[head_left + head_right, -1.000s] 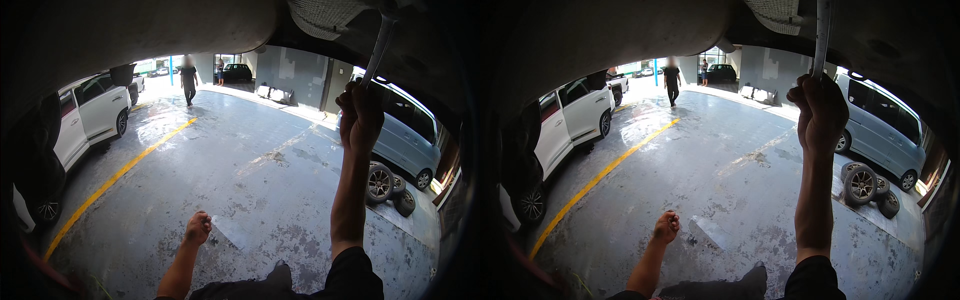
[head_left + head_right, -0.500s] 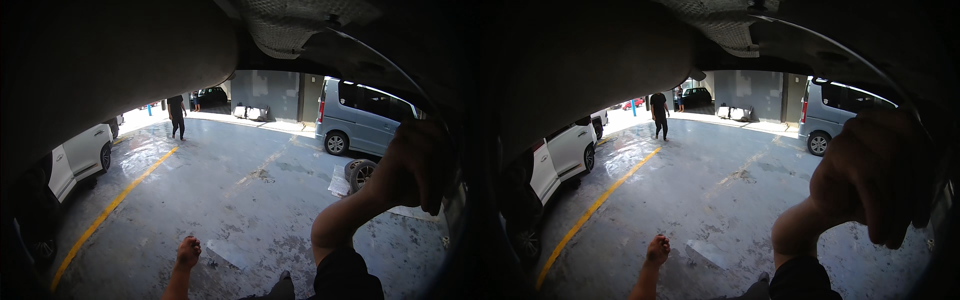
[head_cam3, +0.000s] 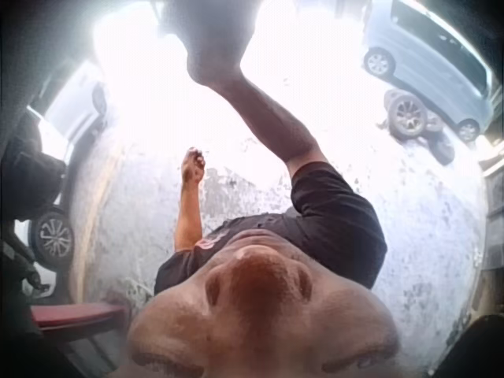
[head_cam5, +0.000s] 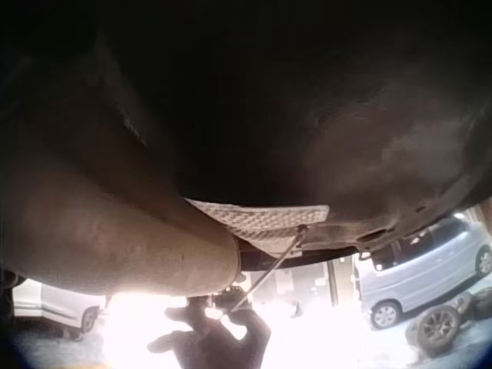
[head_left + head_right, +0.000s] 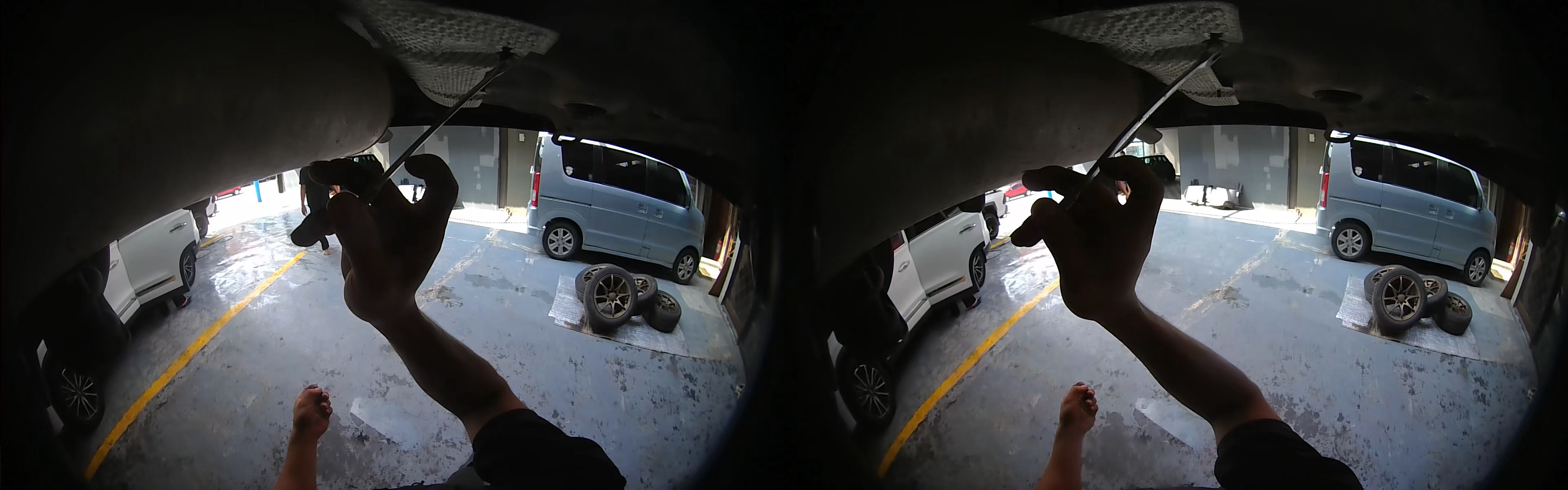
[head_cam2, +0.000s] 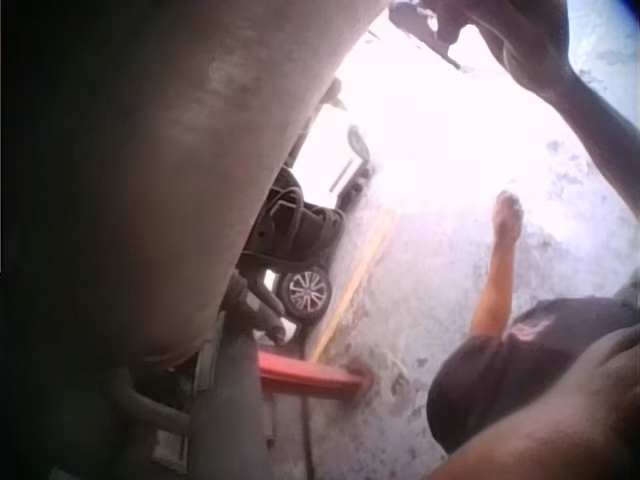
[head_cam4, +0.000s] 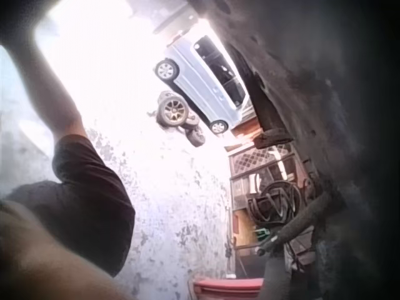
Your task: The person works underneath a raised vehicle, using a wrench to tighten bolts on the undercarriage and suspension system. The camera angle shifts to show the wheel hub and shock absorber as the person continues to adjust components with the tool.
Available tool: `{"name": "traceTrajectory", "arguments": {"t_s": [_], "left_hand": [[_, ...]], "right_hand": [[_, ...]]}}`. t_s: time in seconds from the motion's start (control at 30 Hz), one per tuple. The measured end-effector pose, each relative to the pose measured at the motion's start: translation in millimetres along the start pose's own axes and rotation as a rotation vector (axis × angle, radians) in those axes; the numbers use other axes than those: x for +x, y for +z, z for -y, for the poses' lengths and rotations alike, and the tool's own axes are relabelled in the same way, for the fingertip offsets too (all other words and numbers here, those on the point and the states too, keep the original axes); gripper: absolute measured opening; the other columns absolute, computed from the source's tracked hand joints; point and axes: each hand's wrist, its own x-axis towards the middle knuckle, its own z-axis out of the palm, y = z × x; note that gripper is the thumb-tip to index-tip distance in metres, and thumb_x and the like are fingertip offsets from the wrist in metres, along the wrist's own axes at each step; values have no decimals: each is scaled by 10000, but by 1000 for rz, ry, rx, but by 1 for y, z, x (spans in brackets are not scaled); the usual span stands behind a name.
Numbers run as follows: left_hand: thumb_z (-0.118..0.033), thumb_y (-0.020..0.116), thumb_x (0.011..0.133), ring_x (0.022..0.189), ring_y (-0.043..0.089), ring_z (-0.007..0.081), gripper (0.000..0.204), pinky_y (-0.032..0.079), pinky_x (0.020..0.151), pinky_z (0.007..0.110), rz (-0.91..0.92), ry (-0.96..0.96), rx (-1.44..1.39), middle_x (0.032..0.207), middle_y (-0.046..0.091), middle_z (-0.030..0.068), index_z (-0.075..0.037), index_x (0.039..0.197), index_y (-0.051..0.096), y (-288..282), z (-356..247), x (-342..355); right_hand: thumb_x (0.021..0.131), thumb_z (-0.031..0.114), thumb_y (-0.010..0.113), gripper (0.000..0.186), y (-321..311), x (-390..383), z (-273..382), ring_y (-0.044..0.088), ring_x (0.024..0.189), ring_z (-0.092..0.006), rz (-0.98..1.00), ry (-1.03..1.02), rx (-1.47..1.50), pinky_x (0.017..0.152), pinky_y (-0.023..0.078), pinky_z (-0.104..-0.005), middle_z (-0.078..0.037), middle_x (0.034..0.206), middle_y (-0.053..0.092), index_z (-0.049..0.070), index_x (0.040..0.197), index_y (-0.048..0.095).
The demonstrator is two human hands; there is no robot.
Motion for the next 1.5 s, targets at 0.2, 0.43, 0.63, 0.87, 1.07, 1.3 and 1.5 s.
{"name": "traceTrajectory", "arguments": {"t_s": [0.2,0.43,0.63,0.87,1.07,1.3,1.5], "left_hand": [[-96,571,866,557,528,159,68,439,497,297,-40,35,19,724,577,54,-150,901,547,-5,-8,-3],[-77,570,854,534,524,165,67,435,475,304,-27,52,16,712,589,66,-142,865,560,13,2,5],[-88,586,850,541,532,164,59,443,476,300,-47,33,23,706,592,58,-143,834,574,14,6,9],[-73,587,853,568,561,167,65,468,491,294,1,36,42,715,610,59,-137,861,591,27,-9,27],[-48,580,846,563,542,168,92,456,487,288,-3,45,56,711,589,61,-128,890,574,13,-15,38],[-63,574,857,561,537,167,65,454,485,293,-2,36,-20,718,589,57,-118,892,571,-16,-15,44],[-54,580,851,562,543,172,73,448,479,294,40,6,9,723,604,72,-119,882,571,-1,1,45]], "right_hand": [[879,43,634,350,-43,9,-34,689,781,-190,-29,153,-95,731,552,-295,-108,910,682,11,1163,432],[819,93,658,53,-154,50,-26,662,695,-148,292,-296,-1124,652,537,-277,-29,749,681,66,864,654],[848,105,674,136,-212,65,20,517,458,-80,31,286,-422,443,399,-245,-38,594,562,-21,851,624],[867,-4,570,76,-227,68,90,365,408,-59,38,352,195,387,303,-201,1,601,446,29,819,522],[1041,378,304,449,-194,59,129,459,510,-82,-109,243,631,364,362,-207,-96,830,540,-16,1123,503],[1038,427,247,579,-175,62,170,545,502,-105,291,190,659,396,487,-222,-130,878,583,-61,1315,387],[1037,333,279,454,-59,27,151,634,597,-196,269,81,581,483,559,-327,-174,909,599,-2,1334,352]]}}
